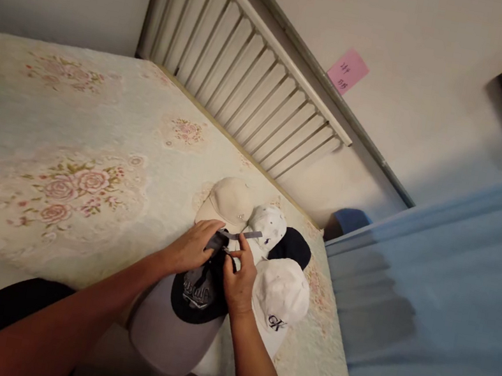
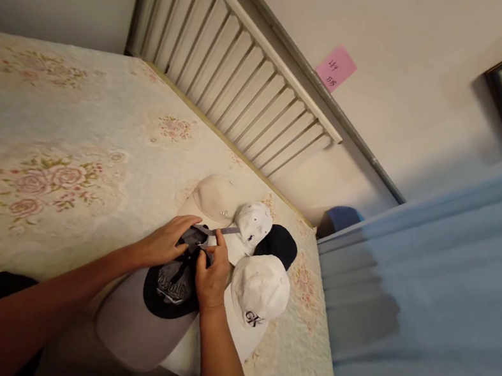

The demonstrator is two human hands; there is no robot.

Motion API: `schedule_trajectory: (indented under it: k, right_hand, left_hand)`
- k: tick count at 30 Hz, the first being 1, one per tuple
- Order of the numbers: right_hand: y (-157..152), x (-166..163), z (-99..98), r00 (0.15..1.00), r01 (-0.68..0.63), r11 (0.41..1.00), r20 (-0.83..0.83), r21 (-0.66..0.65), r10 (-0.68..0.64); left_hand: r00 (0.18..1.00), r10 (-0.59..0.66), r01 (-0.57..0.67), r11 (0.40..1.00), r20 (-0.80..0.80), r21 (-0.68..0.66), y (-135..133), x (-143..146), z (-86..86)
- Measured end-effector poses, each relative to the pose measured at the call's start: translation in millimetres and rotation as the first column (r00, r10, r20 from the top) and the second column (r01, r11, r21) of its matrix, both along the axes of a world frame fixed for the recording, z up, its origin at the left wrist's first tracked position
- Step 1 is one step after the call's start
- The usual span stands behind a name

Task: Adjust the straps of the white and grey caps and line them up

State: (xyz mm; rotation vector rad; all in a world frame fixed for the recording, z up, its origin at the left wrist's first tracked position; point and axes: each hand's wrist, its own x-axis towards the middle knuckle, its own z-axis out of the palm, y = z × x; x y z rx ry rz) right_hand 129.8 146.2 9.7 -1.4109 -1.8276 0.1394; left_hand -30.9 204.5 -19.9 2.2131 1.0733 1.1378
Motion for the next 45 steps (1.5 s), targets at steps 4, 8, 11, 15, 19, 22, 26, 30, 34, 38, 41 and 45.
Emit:
schedule_trajectory:
  k: [4,8,11,15,19,22,26,30,34,38,41,45]
  right_hand:
    - [-7,-5,4.5,0.998,-0.043,0.999,0.037,0.012,0.042]
    - [-10,-10,5.0,0.998,-0.055,0.998,0.026,0.012,0.055]
    - [-12,-12,4.0,0.998,-0.065,0.998,0.018,0.007,0.065]
    - [-16,-13,3.6,0.995,-0.095,0.995,-0.027,0.002,0.095]
    - [-20,-11,5.5,0.996,-0.069,0.997,-0.052,0.031,0.07]
    - [-21,-8,6.0,0.999,-0.008,0.999,-0.052,0.043,0.01]
    - [-19,-6,4.1,0.997,0.068,0.997,-0.029,0.042,-0.067]
    - [-18,-3,3.1,0.991,0.132,0.99,-0.003,0.057,-0.132]
    - [-18,1,6.5,0.984,0.18,0.984,0.013,0.011,-0.18]
    - [-20,0,11.4,0.97,0.23,0.973,-0.072,-0.007,-0.23]
    - [-21,-4,13.7,0.96,0.25,0.968,-0.129,-0.007,-0.248]
    - [-22,-11,13.3,0.962,0.239,0.971,-0.131,-0.009,-0.238]
  left_hand:
    - [0.992,-0.126,0.126,0.992,-0.015,-0.007,5,-1,4.7]
    - [0.976,-0.127,0.135,0.99,-0.174,0.036,2,-2,14.5]
    - [0.966,-0.085,0.104,0.992,-0.244,0.066,0,1,17.1]
    - [0.976,-0.05,0.044,0.999,-0.211,-0.029,3,5,15.5]
    - [0.995,-0.081,0.076,0.992,-0.054,-0.097,7,3,18.4]
    - [0.989,-0.122,0.127,0.989,0.078,-0.07,7,3,21.8]
    - [0.967,-0.175,0.189,0.98,0.187,-0.056,3,3,26.5]
    - [0.937,-0.218,0.277,0.94,0.273,-0.199,-2,0,33.1]
    - [0.925,-0.25,0.325,0.912,0.287,-0.251,-4,-1,36.0]
    - [0.92,-0.263,0.352,0.881,0.291,-0.317,-5,1,33.0]
    - [0.889,-0.282,0.421,0.811,0.36,-0.405,-7,6,28.9]
    - [0.863,-0.293,0.458,0.798,0.411,-0.393,-9,12,22.5]
